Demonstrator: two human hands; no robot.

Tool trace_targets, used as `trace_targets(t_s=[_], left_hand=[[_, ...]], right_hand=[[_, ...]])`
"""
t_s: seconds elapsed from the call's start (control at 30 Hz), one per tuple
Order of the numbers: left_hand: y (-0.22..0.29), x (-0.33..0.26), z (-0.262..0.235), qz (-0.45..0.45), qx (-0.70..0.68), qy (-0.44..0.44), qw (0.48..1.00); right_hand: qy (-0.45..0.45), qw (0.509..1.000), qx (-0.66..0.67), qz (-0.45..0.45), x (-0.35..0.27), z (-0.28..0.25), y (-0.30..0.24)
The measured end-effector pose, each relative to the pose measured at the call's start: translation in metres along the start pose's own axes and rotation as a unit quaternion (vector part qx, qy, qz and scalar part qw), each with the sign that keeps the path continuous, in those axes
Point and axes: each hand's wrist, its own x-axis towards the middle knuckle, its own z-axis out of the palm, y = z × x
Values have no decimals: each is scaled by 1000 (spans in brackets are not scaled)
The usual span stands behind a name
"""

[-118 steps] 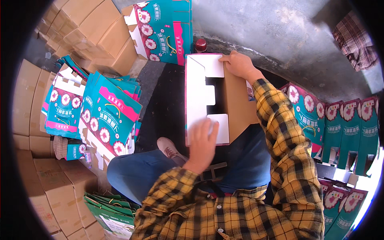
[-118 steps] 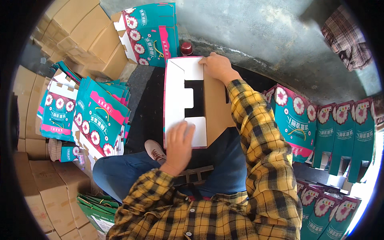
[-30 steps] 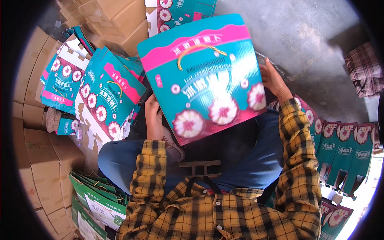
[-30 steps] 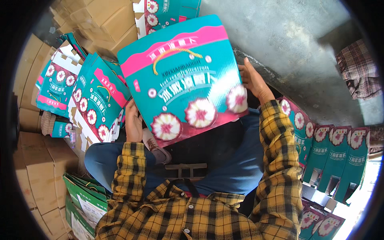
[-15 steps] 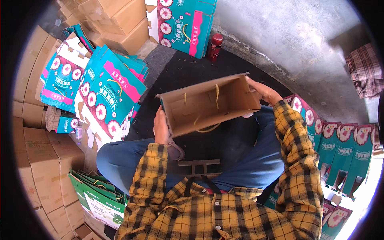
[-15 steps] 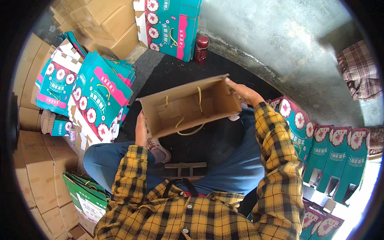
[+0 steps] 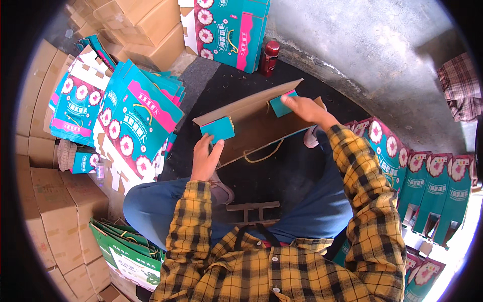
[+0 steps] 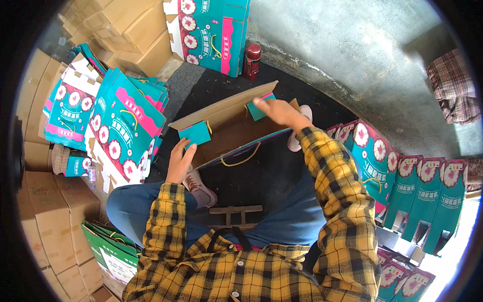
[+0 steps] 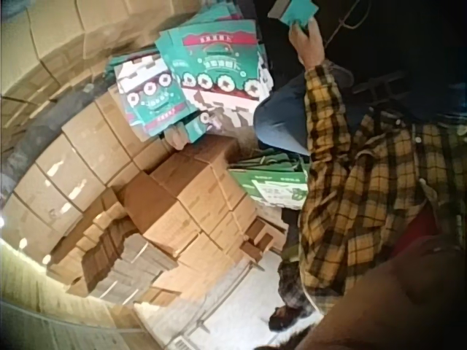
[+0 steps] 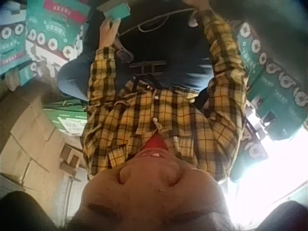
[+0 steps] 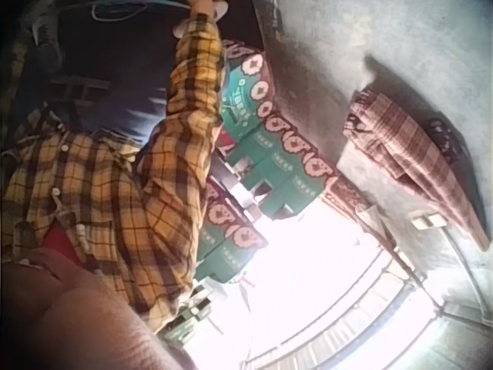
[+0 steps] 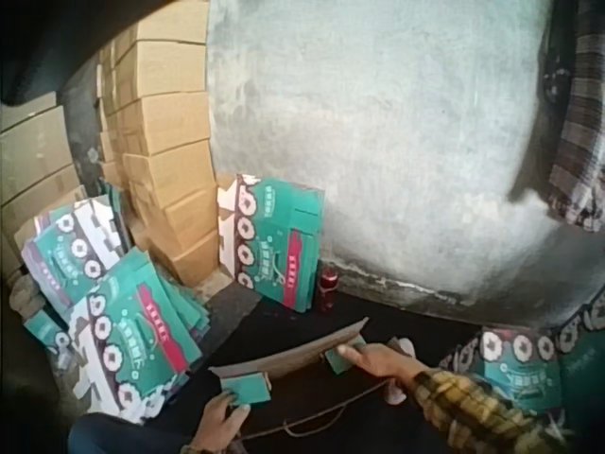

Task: The recorder is manually folding and assembling cardboard product boxes from flat templates.

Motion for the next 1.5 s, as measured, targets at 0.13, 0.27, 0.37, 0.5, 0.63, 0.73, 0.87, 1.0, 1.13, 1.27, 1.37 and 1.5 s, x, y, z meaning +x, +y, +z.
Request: trace_targets(t_s=[0.13, 0.27, 0.37, 0.5, 0.63, 0.73, 0.87, 1.0, 1.13, 1.27, 1.37, 1.5], left_hand=[[-17, -3, -10, -20, -33, 5, 999], [-15, -2, -4, 10, -41, 31, 999], [-19, -2, -1, 3, -51, 42, 998], [-13, -5, -6, -111, -211, 46, 970], [-16, -15, -15, -138, -239, 105, 955], [-18, -16, -24, -86, -264, 67, 958], [-20, -8, -20, -68, -163, 16, 984], [-17, 4, 0, 0, -184, 0, 983], [-74, 10, 25, 20, -8, 81, 996], [-74, 12, 32, -69, -37, 19, 997], [-84, 19, 29, -57, -104, -41, 992], [-100, 15, 29, -58, -139, -36, 988]], right_hand=[[-48, 926, 327, 184, 4, -24, -14], [2, 923, 329, 200, 11, -35, -18], [44, 923, 339, 174, 17, -28, -25], [-25, 927, 356, 119, 17, -33, -2], [-91, 992, 85, -22, 15, -29, 10], [-112, 992, -54, -34, 15, -22, -5], [-48, 971, -232, -22, 14, -2, -18], [-12, 956, -291, 31, 14, 6, -24], [-26, 953, -300, 28, 11, 5, -35], [81, 939, -334, 11, 2, -19, -22], [125, 960, -231, 94, -8, -59, 6], [-192, 948, 232, 103, -40, -51, -23]])
